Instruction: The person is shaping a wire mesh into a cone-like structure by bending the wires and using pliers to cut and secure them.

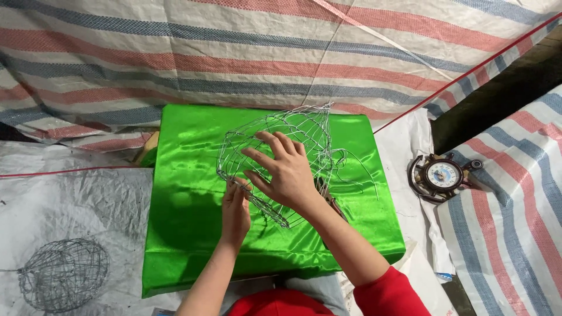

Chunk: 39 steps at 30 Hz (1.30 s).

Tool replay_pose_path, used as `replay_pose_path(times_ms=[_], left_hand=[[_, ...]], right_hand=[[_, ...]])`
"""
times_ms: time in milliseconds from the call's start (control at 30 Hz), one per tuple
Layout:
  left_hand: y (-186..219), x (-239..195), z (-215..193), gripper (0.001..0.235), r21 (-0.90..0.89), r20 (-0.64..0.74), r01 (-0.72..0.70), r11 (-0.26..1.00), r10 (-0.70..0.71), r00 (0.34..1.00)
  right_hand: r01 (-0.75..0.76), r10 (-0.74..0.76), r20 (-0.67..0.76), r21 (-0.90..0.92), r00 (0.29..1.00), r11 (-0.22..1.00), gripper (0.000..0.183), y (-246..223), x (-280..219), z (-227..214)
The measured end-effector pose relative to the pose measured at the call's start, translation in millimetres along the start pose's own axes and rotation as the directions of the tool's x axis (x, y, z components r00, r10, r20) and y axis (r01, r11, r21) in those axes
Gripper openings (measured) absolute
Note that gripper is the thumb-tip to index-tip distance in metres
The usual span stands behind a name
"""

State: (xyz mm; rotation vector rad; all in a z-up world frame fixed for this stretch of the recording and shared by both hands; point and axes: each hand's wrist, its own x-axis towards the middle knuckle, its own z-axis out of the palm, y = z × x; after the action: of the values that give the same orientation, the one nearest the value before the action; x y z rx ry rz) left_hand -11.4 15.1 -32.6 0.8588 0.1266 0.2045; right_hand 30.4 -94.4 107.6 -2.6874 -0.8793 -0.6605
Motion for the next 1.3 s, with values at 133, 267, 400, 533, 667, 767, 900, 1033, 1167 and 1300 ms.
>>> replay_pose_path(times_ms=[133,267,400,533,667,767,900,1033,1167,1300], left_hand=[[-6,3,-7,0.036,0.025,0.033,-0.031,0.999,0.030,0.999],[-30,8,-30,0.037,0.047,0.059,-0.046,0.998,0.043,0.997],[-34,10,-39,0.044,0.056,0.087,-0.045,0.997,0.040,0.995],[-45,14,-53,0.046,0.073,0.088,-0.046,0.996,0.040,0.995],[-54,14,-62,0.045,0.100,0.095,-0.064,0.993,0.054,0.994],[-34,10,-48,0.041,0.109,0.100,-0.071,0.991,0.061,0.993],[-14,0,-28,0.032,0.034,0.080,-0.066,0.997,0.064,0.995],[-23,2,-30,0.030,-0.001,0.076,-0.058,0.998,0.058,0.995],[-1,-7,-33,0.030,-0.103,0.010,0.035,0.994,-0.034,0.999],[47,-28,-15,0.039,-0.083,-0.026,0.062,0.995,-0.064,0.998]], right_hand=[[0.004,-0.004,-0.001,0.014,1.000,1.000,0.042,5,-1,5],[0.009,-0.009,0.004,0.062,1.000,0.998,0.041,9,-2,9],[0.009,-0.010,0.011,0.083,1.000,0.996,0.039,8,-1,14],[0.001,-0.005,0.030,0.110,1.000,0.994,0.039,8,-1,16],[0.018,-0.020,0.025,0.092,0.999,0.996,0.040,9,-6,26],[0.040,-0.040,-0.007,0.051,0.999,0.998,0.041,5,-8,22],[0.069,-0.066,-0.041,0.070,0.997,0.995,0.046,0,-10,7],[0.047,-0.029,-0.060,0.328,0.998,0.944,0.061,12,-34,-22],[-0.180,0.363,-0.326,0.476,0.873,0.861,0.064,52,-94,-11],[-0.542,0.784,0.203,0.817,0.587,0.194,0.073,48,-142,-1]])
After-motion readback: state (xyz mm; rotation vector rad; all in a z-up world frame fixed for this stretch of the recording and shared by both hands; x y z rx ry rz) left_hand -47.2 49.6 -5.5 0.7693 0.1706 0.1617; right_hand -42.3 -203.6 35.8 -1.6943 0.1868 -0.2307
